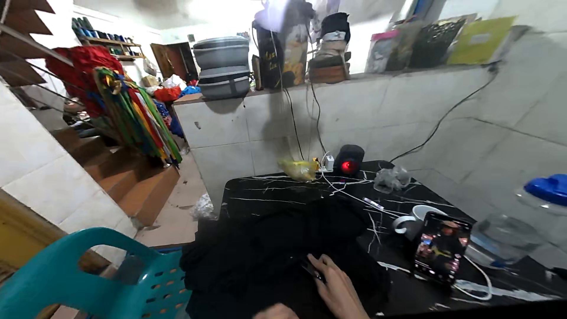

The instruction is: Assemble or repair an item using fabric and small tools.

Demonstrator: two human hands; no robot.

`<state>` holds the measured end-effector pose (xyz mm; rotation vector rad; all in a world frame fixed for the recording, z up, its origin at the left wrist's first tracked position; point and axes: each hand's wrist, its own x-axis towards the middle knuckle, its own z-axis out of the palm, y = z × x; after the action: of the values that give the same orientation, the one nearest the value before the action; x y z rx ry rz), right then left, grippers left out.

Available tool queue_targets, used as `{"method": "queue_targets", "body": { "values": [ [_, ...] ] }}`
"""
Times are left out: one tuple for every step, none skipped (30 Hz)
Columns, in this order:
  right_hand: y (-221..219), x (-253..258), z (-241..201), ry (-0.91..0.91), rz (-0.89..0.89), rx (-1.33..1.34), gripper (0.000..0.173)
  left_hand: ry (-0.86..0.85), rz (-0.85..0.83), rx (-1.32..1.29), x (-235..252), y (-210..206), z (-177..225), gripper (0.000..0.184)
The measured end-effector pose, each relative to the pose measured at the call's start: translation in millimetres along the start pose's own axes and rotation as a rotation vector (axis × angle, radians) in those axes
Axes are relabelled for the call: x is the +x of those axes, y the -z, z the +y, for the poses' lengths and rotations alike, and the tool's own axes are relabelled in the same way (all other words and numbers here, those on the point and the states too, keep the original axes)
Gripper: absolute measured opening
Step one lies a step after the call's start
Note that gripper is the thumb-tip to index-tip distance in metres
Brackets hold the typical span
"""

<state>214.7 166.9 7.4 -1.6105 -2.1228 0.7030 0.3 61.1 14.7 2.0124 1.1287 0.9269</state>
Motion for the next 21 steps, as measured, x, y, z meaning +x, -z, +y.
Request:
{"method": "queue_targets", "body": {
  "values": [
    [1,1,-3,-0.018,-0.011,-0.007,0.052,0.023,0.112,0.013,2,9,1,0.015],
    [1,1,-5,-0.029,-0.031,-0.020,0.053,0.055,0.190,0.044,5,16,-2,0.013],
    [3,1,-8,-0.035,-0.053,-0.040,0.052,0.086,0.244,0.095,7,19,-9,0.012],
    [5,0,-10,-0.036,-0.066,-0.069,0.055,0.114,0.273,0.150,11,19,-16,0.011],
    [7,-1,-11,-0.045,-0.084,-0.097,0.058,0.142,0.277,0.194,15,16,-24,0.012],
    [9,-2,-12,-0.056,-0.105,-0.123,0.059,0.167,0.259,0.227,21,11,-29,0.015],
    [10,-4,-12,-0.072,-0.133,-0.149,0.055,0.180,0.217,0.252,27,7,-34,0.020],
    [12,-5,-13,-0.091,-0.161,-0.176,0.049,0.168,0.159,0.279,34,4,-40,0.025],
    [15,-7,-15,-0.118,-0.187,-0.208,0.045,0.153,0.113,0.313,41,1,-44,0.030],
    [18,-10,-19,-0.153,-0.205,-0.241,0.041,0.140,0.090,0.354,49,1,-49,0.033],
    [23,-14,-23,-0.195,-0.201,-0.269,0.040,0.130,0.083,0.391,57,1,-54,0.035],
    [27,-19,-26,-0.239,-0.174,-0.287,0.041,0.133,0.072,0.424,63,1,-59,0.033],
    [32,-24,-29,-0.286,-0.139,-0.292,0.043,0.145,0.053,0.448,68,2,-63,0.030],
    [38,-29,-31,-0.332,-0.111,-0.281,0.045,0.165,0.036,0.468,71,3,-65,0.033],
    [44,-33,-32,-0.369,-0.097,-0.260,0.045,0.182,0.025,0.489,74,2,-65,0.039],
    [48,-36,-30,-0.387,-0.093,-0.225,0.041,0.192,0.025,0.503,74,1,-64,0.043],
    [50,-37,-24,-0.374,-0.091,-0.166,0.034,0.194,0.031,0.511,74,-1,-64,0.044],
    [48,-37,-13,-0.320,-0.064,-0.066,0.028,0.193,0.039,0.519,72,-2,-64,0.042],
    [42,-37,0,-0.231,0.012,0.076,0.022,0.185,0.048,0.522,70,-3,-63,0.038],
    [34,-35,12,-0.145,0.124,0.258,0.020,0.170,0.061,0.518,67,-4,-61,0.037],
    [25,-33,20,-0.107,0.227,0.473,0.018,0.163,0.069,0.501,63,-4,-57,0.044]
  ]
}}
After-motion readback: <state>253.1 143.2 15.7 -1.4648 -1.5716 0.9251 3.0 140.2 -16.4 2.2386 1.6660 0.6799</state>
